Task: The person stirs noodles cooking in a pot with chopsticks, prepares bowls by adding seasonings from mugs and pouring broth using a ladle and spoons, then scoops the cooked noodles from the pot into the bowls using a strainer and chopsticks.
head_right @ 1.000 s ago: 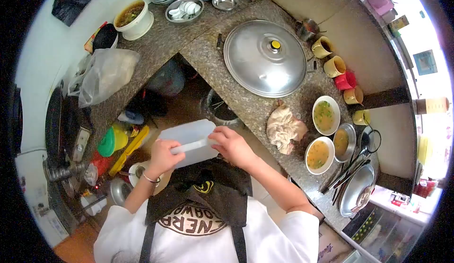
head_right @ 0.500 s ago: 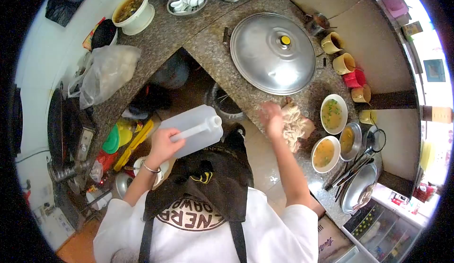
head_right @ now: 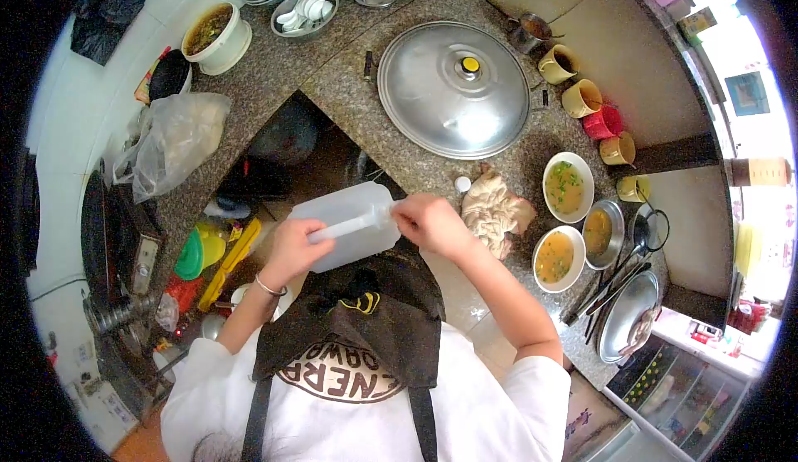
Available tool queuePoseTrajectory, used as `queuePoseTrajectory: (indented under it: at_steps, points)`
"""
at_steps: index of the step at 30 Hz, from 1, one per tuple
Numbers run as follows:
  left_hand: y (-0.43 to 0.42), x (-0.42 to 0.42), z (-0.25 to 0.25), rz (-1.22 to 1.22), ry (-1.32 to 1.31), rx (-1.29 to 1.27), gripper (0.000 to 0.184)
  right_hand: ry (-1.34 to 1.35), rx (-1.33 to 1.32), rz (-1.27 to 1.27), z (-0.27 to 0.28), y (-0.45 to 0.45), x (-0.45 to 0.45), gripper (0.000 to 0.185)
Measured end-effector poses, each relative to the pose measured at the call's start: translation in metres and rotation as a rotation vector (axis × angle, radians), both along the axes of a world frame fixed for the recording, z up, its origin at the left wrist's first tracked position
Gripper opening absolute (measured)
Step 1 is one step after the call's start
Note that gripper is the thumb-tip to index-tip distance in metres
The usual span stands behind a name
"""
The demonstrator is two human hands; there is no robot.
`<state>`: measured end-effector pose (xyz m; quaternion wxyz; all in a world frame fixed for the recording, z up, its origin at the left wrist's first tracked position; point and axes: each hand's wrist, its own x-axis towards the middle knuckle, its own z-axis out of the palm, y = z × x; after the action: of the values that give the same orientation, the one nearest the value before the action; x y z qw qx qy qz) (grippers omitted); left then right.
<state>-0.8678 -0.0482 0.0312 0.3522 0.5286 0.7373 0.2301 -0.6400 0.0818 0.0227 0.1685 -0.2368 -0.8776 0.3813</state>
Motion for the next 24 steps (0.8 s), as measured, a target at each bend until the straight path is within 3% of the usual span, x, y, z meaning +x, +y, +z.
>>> queuePoseTrajectory:
  at_steps: [1, 3, 4, 10, 16, 24]
  points:
    - [0.001, 0.001, 0.002, -0.011, 0.007, 0.001, 0.021, -0.001, 0.0, 0.003, 0.004, 0.0, 0.0, 0.014]
    - [0.002, 0.004, -0.005, -0.01, 0.008, 0.009, 0.02, 0.034, -0.26, -0.145, 0.015, 0.001, -0.002, 0.016]
    - [0.002, 0.005, -0.007, -0.016, 0.012, 0.014, 0.02, 0.048, -0.122, -0.079, 0.005, 0.004, 0.001, 0.015]
    - [0.003, 0.011, -0.009, -0.01, 0.021, 0.072, 0.018, -0.042, 0.009, 0.063, 0.002, 0.017, 0.004, 0.013]
    - [-0.003, 0.01, -0.01, 0.041, -0.009, 0.079, 0.019, 0.049, 0.197, -0.007, -0.007, 0.006, -0.003, 0.015]
    - [-0.008, 0.005, -0.014, 0.063, -0.053, 0.059, 0.02, 0.096, 0.126, -0.06, -0.014, 0.006, 0.004, 0.017]
